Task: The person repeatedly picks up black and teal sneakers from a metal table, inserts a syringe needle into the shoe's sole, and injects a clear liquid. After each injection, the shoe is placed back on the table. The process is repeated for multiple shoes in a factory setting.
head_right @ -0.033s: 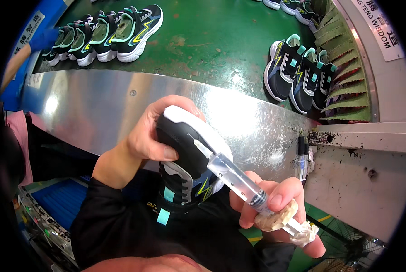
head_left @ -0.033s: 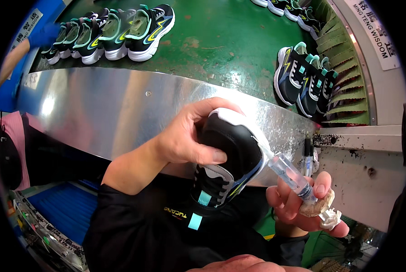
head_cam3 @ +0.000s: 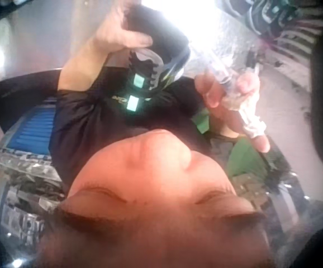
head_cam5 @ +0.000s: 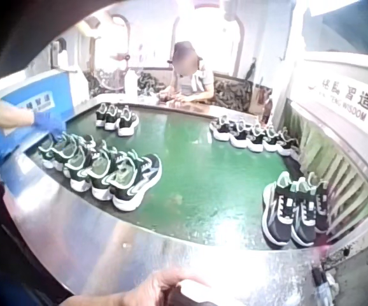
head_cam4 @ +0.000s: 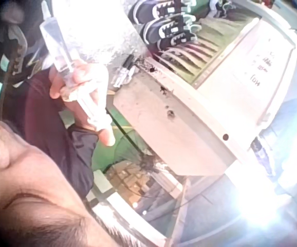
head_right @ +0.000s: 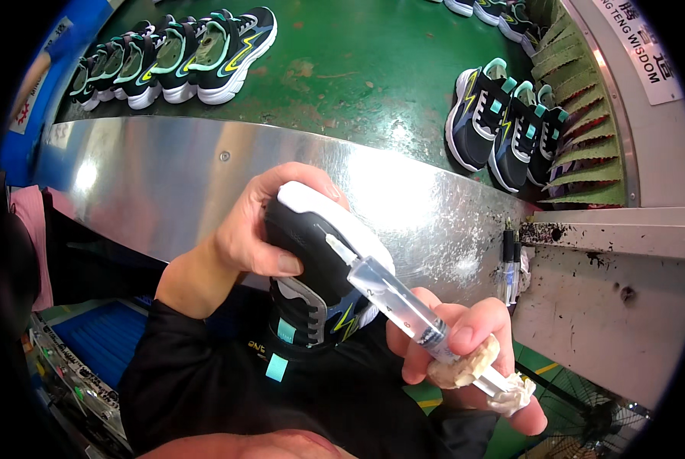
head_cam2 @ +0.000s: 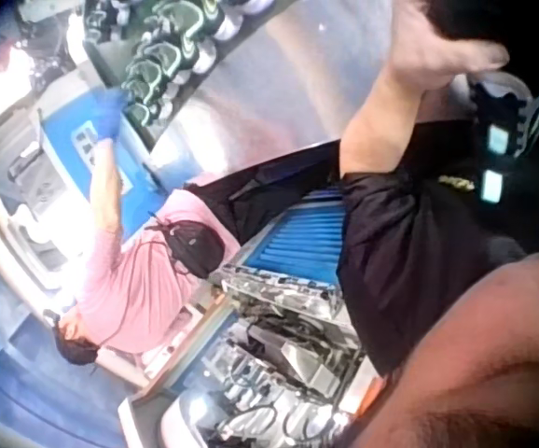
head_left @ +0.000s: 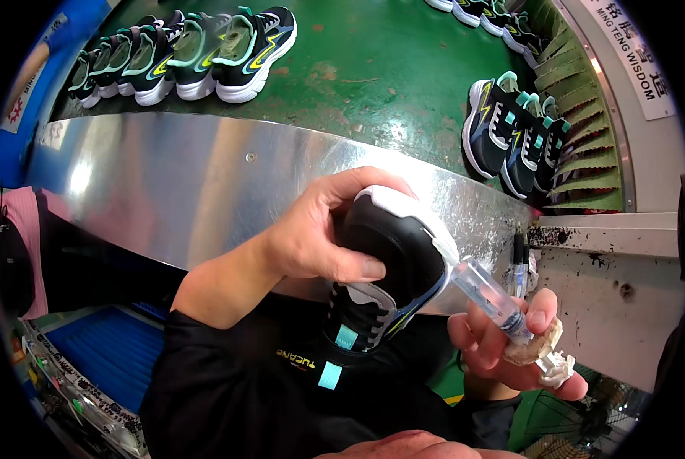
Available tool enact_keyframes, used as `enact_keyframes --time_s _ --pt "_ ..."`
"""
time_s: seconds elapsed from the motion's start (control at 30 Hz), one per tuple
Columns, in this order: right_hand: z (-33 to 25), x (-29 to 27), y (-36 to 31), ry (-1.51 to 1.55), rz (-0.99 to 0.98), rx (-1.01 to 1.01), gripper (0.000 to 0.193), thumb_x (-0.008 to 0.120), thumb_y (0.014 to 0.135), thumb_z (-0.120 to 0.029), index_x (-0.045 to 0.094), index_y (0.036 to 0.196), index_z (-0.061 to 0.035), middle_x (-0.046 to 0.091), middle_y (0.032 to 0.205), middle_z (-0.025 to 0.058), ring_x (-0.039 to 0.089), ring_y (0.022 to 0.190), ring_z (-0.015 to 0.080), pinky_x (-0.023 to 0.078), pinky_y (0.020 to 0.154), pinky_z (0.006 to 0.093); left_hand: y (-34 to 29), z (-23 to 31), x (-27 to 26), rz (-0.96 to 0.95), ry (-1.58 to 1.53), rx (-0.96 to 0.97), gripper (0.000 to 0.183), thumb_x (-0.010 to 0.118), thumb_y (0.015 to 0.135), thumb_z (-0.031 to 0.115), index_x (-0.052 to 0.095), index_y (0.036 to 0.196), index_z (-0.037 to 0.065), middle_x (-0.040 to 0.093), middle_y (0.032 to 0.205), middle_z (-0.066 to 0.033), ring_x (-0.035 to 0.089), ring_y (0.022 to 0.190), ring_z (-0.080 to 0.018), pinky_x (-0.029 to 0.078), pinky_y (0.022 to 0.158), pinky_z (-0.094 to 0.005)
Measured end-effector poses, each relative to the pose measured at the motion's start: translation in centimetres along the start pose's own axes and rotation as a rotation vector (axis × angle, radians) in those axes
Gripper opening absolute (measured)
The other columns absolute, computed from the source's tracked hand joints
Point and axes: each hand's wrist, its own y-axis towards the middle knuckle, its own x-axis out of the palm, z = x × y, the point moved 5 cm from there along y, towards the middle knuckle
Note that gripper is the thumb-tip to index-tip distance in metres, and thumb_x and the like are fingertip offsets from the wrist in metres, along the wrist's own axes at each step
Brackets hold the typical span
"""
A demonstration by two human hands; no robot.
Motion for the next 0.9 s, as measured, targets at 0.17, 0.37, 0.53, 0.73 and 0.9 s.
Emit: enact_keyframes --time_s 0.17,0.37,0.53,0.73,0.9 --pt "0.3 0.1 0.2 0.069 -0.029 0.103 0.069 0.067 0.071 -0.062 0.042 0.117 -0.0168 0.058 0.080 0.0178 0.041 0.080 0.0199 0.031 0.066 0.0313 -0.1 0.2 0.4 -0.013 0.028 0.023 0.063 0.076 0.054 0.006 0.053 0.113 0.002 0.059 0.106 -0.0124 0.057 0.101 -0.0210 0.046 0.087 -0.0336" --pt "0.3 -0.1 0.2 0.027 -0.006 0.085 0.070 0.067 0.071 -0.062 0.042 0.117 -0.0173 0.059 0.080 0.0163 0.039 0.080 0.0195 0.030 0.063 0.0314 -0.2 0.3 0.0 0.048 0.032 -0.001 0.063 0.076 0.055 0.007 0.052 0.113 0.002 0.059 0.106 -0.0124 0.058 0.100 -0.0210 0.046 0.087 -0.0336" --pt "0.3 -0.9 -0.8 -0.031 0.040 -0.003 0.084 0.061 0.062 -0.078 0.049 0.112 -0.0115 0.062 0.080 0.0179 0.045 0.075 0.0232 0.036 0.067 0.0358 -0.2 0.1 -0.2 0.127 0.008 -0.031 0.066 0.073 0.053 0.008 0.050 0.115 0.001 0.059 0.106 -0.0127 0.059 0.099 -0.0213 0.047 0.087 -0.0338" --pt "1.0 -2.0 -2.0 0.004 0.061 0.047 0.072 0.071 0.067 -0.062 0.046 0.116 -0.0165 0.061 0.082 0.0159 0.039 0.080 0.0189 0.029 0.060 0.0287 0.2 0.2 -1.1 0.188 0.082 -0.048 0.073 0.070 0.055 0.011 0.044 0.123 0.001 0.060 0.105 -0.0110 0.060 0.097 -0.0210 0.048 0.087 -0.0323" --pt "1.9 -3.5 -3.2 0.007 0.051 -0.068 0.085 0.063 0.063 -0.076 0.048 0.114 -0.0087 0.058 0.082 0.0152 0.046 0.074 0.0202 0.036 0.063 0.0312 0.2 -0.2 -1.8 0.191 -0.050 0.004 0.070 0.067 0.061 0.000 0.044 0.127 0.004 0.061 0.105 -0.0089 0.060 0.097 -0.0195 0.048 0.088 -0.0325"
